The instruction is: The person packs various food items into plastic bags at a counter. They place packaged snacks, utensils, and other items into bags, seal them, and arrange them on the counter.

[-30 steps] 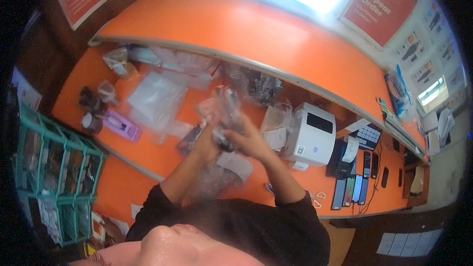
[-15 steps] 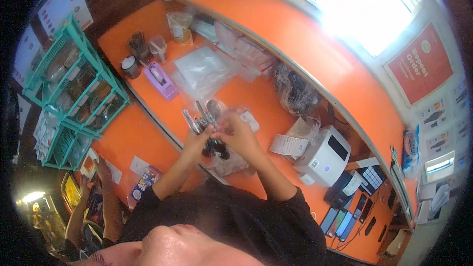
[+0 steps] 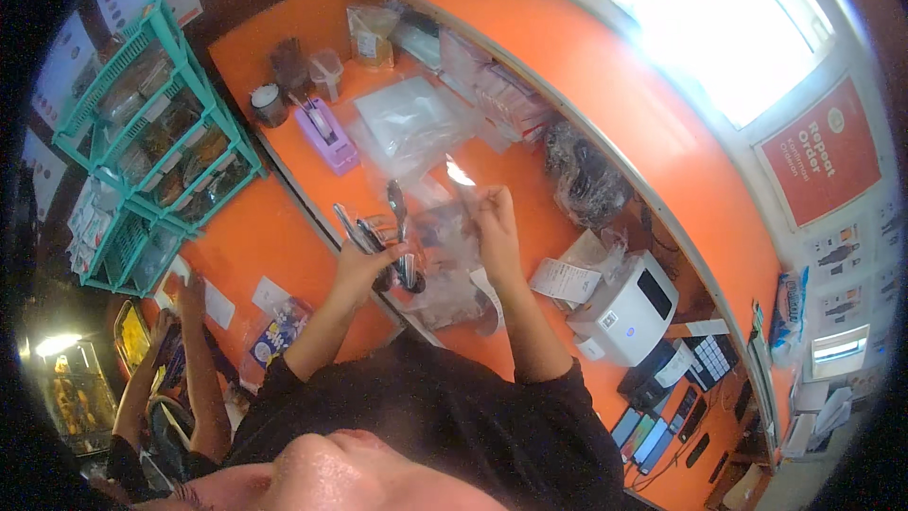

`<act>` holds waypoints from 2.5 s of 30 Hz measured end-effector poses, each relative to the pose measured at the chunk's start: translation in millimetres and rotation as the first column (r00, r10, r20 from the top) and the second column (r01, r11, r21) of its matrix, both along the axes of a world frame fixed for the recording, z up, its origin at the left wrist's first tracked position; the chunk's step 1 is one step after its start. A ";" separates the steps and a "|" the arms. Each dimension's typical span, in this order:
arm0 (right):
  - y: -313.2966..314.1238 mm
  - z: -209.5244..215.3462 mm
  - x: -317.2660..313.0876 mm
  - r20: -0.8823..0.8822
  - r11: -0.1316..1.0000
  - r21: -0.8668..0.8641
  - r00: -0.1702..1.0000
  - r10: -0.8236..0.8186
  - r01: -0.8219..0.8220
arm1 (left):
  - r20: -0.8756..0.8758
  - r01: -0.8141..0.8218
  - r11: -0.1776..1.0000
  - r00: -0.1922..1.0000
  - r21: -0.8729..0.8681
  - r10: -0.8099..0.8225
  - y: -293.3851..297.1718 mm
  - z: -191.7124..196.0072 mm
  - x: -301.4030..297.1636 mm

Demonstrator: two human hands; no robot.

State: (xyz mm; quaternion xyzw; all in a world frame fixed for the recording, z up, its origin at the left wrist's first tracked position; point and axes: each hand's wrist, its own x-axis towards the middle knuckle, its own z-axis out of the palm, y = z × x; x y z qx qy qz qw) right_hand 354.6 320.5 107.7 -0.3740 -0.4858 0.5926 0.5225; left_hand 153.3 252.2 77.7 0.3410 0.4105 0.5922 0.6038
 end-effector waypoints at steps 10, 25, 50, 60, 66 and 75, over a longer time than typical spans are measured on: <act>5.1 6.7 -20.6 0.120 0.975 -0.211 0.989 0.090 -0.063 | 0.200 0.050 0.992 0.980 -0.118 -0.025 3.7 13.7 1.8; 2.5 -3.8 -10.0 0.186 0.997 -0.006 0.979 0.077 -0.077 | 0.363 0.098 0.992 0.930 -0.085 -0.061 25.7 10.6 15.3; 200.4 -73.6 228.3 0.854 0.901 0.394 -0.434 -0.286 0.182 | 0.537 0.370 0.877 0.828 -0.305 -0.162 68.6 -56.5 75.3; 94.6 4.8 170.9 0.851 0.746 0.511 -0.129 -0.509 0.427 | 0.511 0.415 0.879 0.822 -0.235 -0.251 67.3 -35.0 78.8; -5.8 -3.7 148.1 0.514 0.535 0.540 0.249 -0.821 0.649 | 0.531 0.465 0.865 0.790 -0.191 -0.307 62.6 -33.8 92.9; -59.4 -14.2 65.9 -0.211 0.919 -0.224 0.905 -0.370 0.324 | 0.245 0.260 0.943 0.947 -0.207 -0.207 59.3 -17.3 104.5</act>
